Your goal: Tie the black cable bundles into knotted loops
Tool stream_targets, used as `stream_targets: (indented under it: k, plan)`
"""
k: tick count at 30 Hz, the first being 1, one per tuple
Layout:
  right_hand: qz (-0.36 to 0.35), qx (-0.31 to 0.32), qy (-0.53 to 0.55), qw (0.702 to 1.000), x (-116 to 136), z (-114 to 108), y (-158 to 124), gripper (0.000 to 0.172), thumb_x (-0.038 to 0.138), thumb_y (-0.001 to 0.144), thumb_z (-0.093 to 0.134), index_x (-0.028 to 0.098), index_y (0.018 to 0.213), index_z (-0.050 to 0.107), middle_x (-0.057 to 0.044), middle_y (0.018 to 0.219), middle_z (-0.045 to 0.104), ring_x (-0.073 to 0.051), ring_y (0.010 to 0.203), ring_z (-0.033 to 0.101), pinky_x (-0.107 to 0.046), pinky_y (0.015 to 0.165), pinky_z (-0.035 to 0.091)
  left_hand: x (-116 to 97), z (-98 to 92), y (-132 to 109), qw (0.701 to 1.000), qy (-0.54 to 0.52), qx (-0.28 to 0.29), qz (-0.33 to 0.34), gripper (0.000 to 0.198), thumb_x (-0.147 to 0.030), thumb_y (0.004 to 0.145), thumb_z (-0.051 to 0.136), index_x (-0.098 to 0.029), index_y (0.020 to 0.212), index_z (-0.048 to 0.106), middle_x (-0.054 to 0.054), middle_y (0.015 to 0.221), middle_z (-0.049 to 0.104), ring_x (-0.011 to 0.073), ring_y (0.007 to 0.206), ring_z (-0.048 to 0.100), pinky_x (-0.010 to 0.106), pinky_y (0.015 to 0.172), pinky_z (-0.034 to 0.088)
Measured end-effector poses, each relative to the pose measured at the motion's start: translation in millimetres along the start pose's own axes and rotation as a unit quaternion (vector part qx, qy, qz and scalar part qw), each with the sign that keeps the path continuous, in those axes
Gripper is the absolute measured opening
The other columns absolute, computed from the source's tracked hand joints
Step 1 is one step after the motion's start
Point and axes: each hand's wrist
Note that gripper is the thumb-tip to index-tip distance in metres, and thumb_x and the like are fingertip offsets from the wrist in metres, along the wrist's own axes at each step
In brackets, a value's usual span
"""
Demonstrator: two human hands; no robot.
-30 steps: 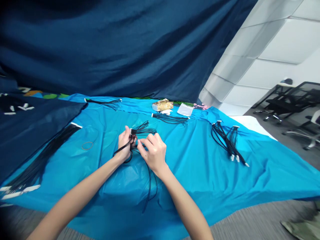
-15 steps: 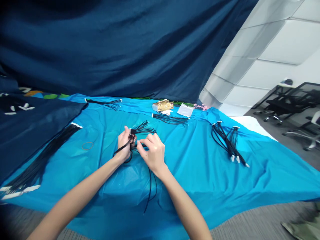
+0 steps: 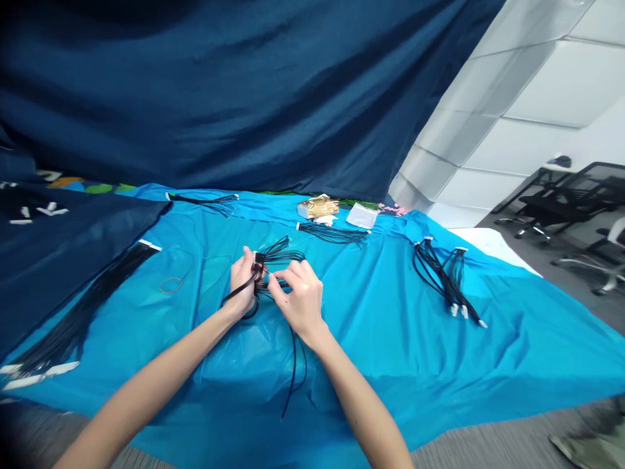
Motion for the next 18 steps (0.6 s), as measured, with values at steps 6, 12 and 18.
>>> stream_targets:
  k: [6,12,18]
  plan:
    - [-0.008,-0.020,-0.012,1.000,1.8,0.8,-1.4,0.018,0.024,0.082,0.054,0.017,0.067,0.062,0.000,0.060,0.049,-0.011,0.062,0.040,-0.024,0.059,0.033,1.4,-0.6,0.7,1.000,-0.003,-0.002,-0.001,0.052,-0.066,0.072,0.045,-0.015,0.058,0.046,-0.002,0.046,0.045,0.0065,0.039,0.036,0.019,0.038,0.025]
    - [-0.014,-0.026,-0.029,0.999,2.3,2.1,-2.5,0.018,0.024,0.082,0.054,0.018,0.067,0.061,0.000,0.060,0.049,-0.012,0.063,0.040,-0.024,0.059,0.033,0.8,-0.5,0.3,1.000,-0.002,0.003,0.007,0.052,-0.065,0.073,0.044,-0.015,0.057,0.045,-0.002,0.045,0.043,0.0063,0.039,0.035,0.019,0.038,0.025]
    - [-0.018,-0.016,-0.038,0.999,2.3,1.7,-1.8,0.019,0.024,0.083,0.053,0.018,0.067,0.061,-0.001,0.060,0.050,-0.012,0.063,0.040,-0.024,0.059,0.034,1.6,-1.3,0.8,1.000,-0.002,0.002,0.011,0.052,-0.065,0.073,0.045,-0.015,0.057,0.046,-0.002,0.045,0.044,0.0065,0.039,0.035,0.019,0.038,0.025]
Point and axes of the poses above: each hand's wrist, its own y-axis towards the middle knuckle, its own z-axis out of the palm, x = y × z
